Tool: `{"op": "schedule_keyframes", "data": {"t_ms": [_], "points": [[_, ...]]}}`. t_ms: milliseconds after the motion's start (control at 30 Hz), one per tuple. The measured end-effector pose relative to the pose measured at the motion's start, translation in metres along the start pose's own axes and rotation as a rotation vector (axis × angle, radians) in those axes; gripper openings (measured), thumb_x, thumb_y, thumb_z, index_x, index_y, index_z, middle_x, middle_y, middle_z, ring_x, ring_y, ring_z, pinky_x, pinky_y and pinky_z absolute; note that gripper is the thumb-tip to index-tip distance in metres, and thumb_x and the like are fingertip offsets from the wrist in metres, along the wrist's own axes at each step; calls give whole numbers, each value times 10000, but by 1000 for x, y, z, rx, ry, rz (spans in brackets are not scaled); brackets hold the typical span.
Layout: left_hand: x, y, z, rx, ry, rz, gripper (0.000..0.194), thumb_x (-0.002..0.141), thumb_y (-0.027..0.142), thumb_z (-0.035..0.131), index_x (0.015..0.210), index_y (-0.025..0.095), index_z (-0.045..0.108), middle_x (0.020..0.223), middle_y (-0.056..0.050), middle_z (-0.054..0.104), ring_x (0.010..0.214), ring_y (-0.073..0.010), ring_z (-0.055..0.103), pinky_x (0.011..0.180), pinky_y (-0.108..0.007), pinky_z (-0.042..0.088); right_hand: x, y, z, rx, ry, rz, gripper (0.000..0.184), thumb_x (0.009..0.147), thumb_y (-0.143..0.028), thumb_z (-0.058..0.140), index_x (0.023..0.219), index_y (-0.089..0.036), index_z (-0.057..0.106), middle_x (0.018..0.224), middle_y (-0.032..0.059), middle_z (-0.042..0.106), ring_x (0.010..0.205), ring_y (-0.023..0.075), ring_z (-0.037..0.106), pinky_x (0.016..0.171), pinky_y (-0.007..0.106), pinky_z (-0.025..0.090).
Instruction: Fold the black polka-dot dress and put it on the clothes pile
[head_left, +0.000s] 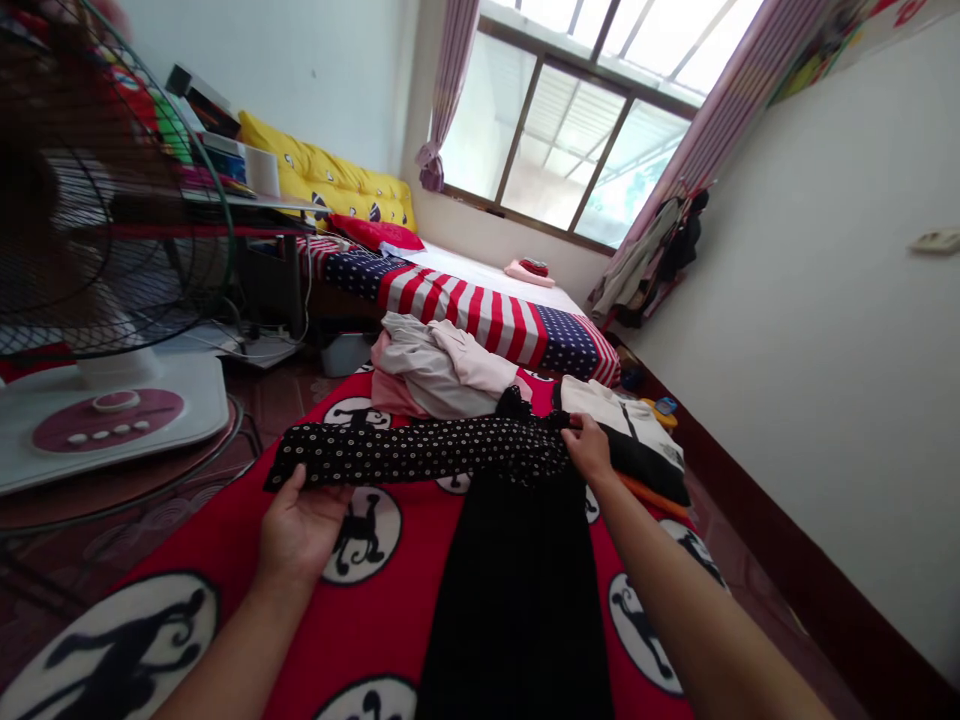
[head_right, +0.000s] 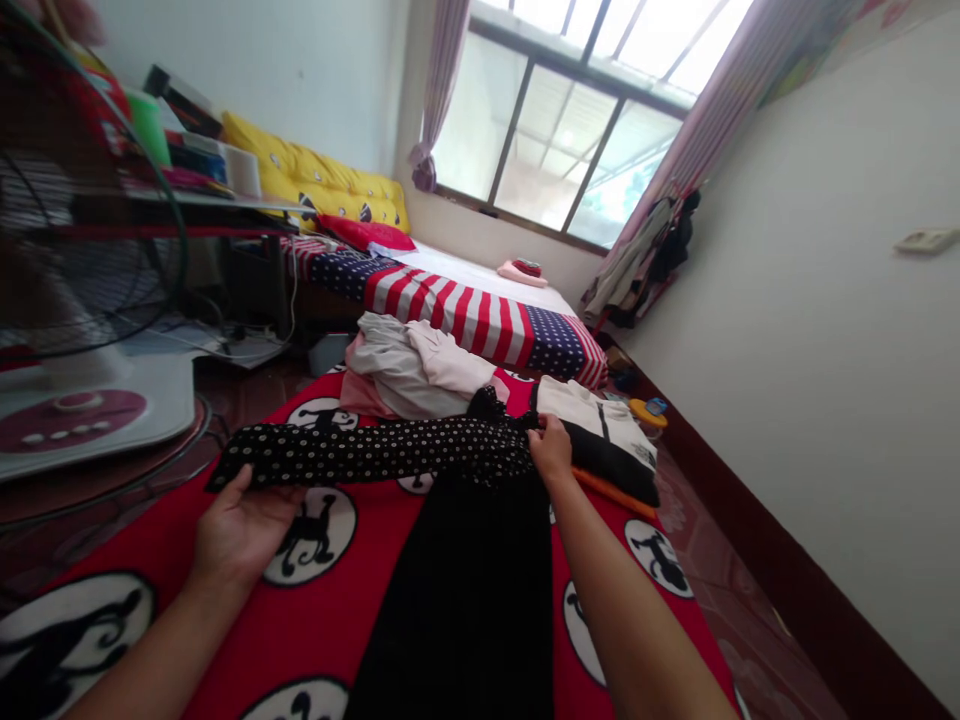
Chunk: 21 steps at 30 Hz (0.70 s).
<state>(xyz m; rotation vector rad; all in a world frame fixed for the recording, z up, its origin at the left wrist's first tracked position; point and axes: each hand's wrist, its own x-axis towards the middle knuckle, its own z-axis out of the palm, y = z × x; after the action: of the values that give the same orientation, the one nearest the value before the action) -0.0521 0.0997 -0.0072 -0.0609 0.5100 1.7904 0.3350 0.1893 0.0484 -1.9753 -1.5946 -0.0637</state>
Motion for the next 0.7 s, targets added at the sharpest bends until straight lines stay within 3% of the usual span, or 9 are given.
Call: {"op": "schedule_keyframes", "data": {"t_ms": [167,267,367,533,700], "points": [[-2,-1,1,-20,0,-75,332,947,198,363,1022,205,686,931,-21,748,821,-177,693,777,-342,543,-64,-4,9,-81,88,-93,225,818,-390,528,924,-199,582,913,47,645,774,187,600,633,272,390],[-5,-2,2,-14,-14,-87,339,952,198,357,1046,208,683,947,-21,748,831,-178,694,791,-342,540,-84,13,6,-100,87,88,202,839,-387,497,878,-206,578,883,39,650,770,187,600,610,267,354],[-7,-2,2,1,-6,-105,354,957,196,345,1075,216,678,947,-20,749,825,-176,696,796,-341,541,-89,31,6,-111,21,257,255,842,-428,500,901,-194,582,917,56,663,802,198,613,601,264,345],[-8,-2,1,32,-23,-130,364,961,208,338,1116,234,666,963,-26,747,819,-183,702,767,-343,559,-89,33,6,-203,-111,221,211,852,-380,483,872,-206,599,870,41,673,758,184,616,556,251,290],[-9,-1,0,54,-89,-116,397,966,187,301,1156,242,646,947,-33,749,811,-185,708,722,-341,578,-83,43,-14,-302,0,180,173,823,-327,484,779,-210,604,779,29,659,712,178,598,563,261,275]]}}
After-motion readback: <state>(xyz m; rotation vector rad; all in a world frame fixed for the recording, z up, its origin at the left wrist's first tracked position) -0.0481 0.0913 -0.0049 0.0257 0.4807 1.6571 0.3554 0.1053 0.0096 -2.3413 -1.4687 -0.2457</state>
